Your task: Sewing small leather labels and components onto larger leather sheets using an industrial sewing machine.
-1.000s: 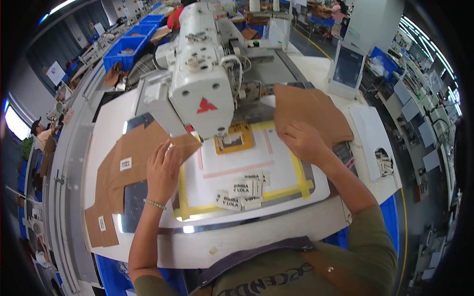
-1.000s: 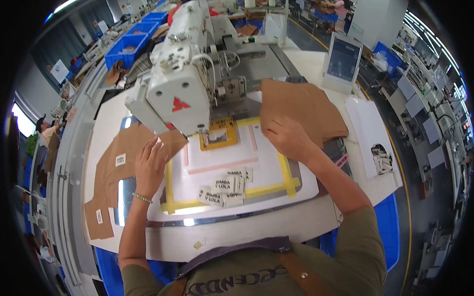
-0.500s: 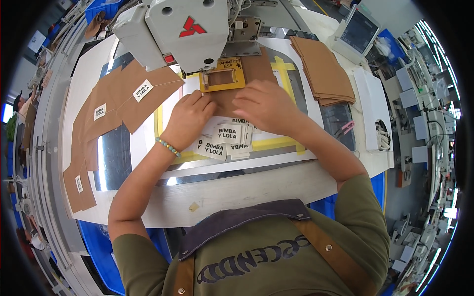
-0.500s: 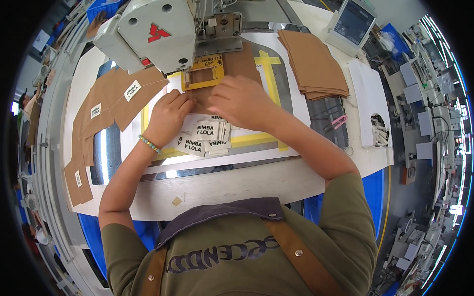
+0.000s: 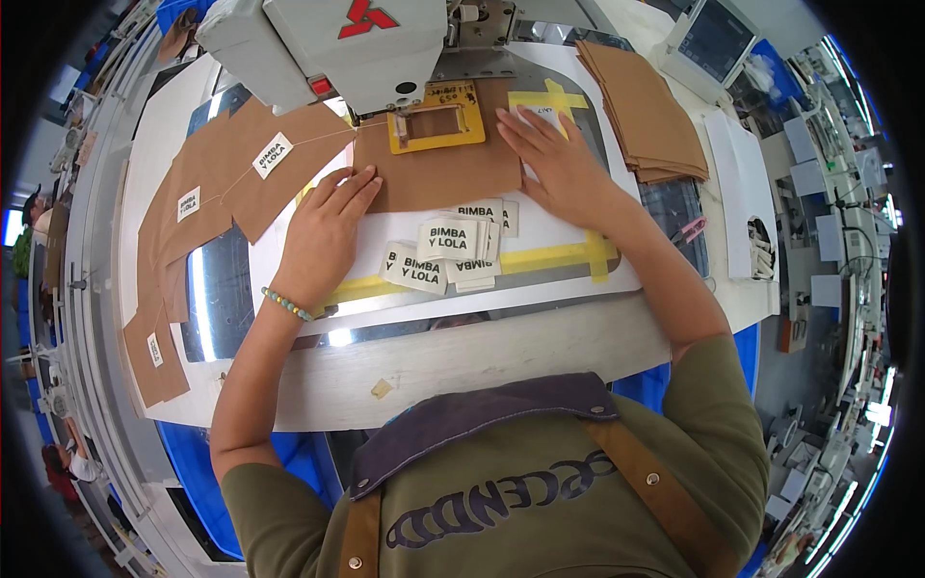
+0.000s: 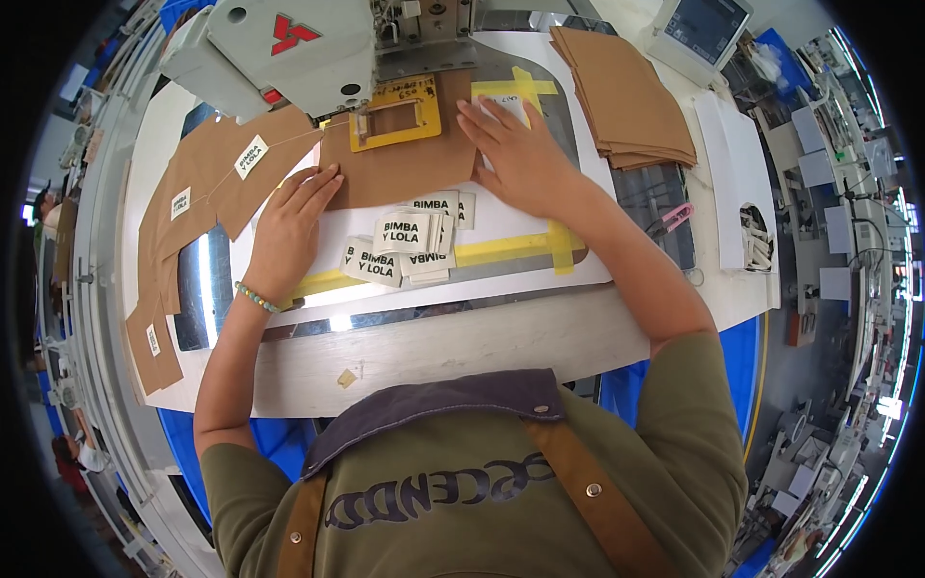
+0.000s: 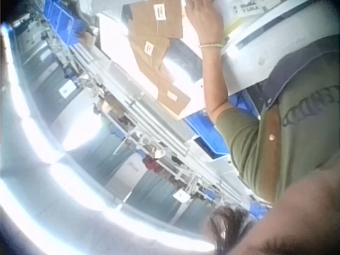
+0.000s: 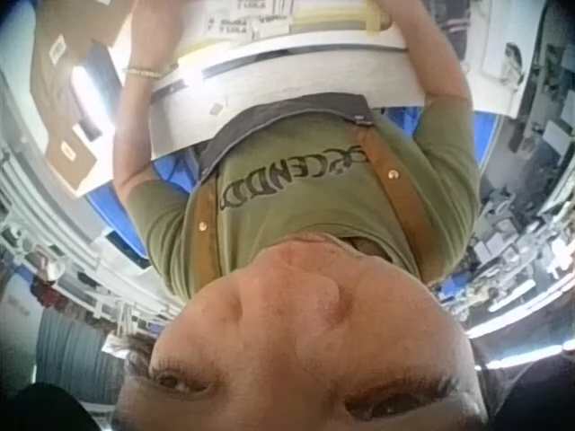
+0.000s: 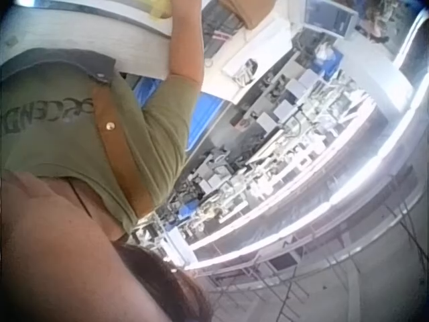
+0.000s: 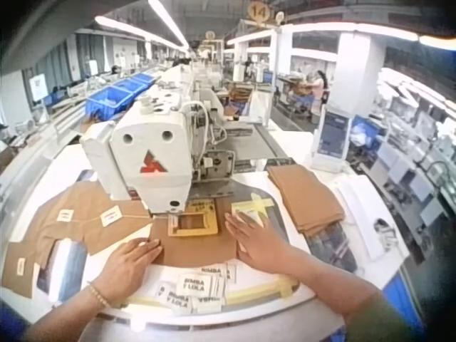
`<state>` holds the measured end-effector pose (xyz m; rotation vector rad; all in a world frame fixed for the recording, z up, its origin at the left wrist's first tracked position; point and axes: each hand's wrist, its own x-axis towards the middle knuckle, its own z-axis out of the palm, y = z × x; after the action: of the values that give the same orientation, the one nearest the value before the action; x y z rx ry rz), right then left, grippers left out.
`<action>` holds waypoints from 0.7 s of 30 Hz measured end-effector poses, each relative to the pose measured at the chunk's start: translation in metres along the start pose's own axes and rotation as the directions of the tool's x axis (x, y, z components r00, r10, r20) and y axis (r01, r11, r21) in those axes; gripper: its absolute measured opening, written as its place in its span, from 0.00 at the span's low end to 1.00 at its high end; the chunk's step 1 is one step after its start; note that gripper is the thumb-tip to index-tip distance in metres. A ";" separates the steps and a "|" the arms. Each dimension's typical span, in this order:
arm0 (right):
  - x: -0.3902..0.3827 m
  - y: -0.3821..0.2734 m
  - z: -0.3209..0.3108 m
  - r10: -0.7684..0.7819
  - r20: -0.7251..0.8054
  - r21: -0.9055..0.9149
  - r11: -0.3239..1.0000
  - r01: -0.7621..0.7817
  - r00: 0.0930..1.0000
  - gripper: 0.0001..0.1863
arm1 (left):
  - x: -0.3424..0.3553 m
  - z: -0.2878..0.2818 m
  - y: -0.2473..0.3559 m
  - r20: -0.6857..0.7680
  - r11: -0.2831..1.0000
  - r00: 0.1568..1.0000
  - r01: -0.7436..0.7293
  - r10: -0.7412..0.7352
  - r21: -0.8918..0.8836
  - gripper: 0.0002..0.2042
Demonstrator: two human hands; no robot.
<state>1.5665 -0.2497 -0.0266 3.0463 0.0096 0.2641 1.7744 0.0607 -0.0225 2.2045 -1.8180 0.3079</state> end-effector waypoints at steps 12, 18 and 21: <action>-0.022 0.001 -0.033 -0.101 0.112 0.274 0.959 0.067 0.989 0.35 | -0.013 -0.009 0.015 0.039 0.996 0.996 0.082 -0.081 -0.033 0.27; -0.016 -0.021 -0.020 -0.043 0.129 0.135 0.991 0.026 0.991 0.40 | 0.003 0.005 0.010 0.045 0.995 0.995 0.093 -0.094 0.038 0.25; -0.005 -0.018 -0.005 -0.057 0.050 0.121 0.991 0.050 0.997 0.43 | 0.011 0.011 0.002 0.035 0.990 0.994 0.100 -0.104 0.098 0.26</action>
<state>1.5611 -0.2318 -0.0235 3.1650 0.1075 0.1847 1.7746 0.0462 -0.0295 2.3760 -1.7373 0.3392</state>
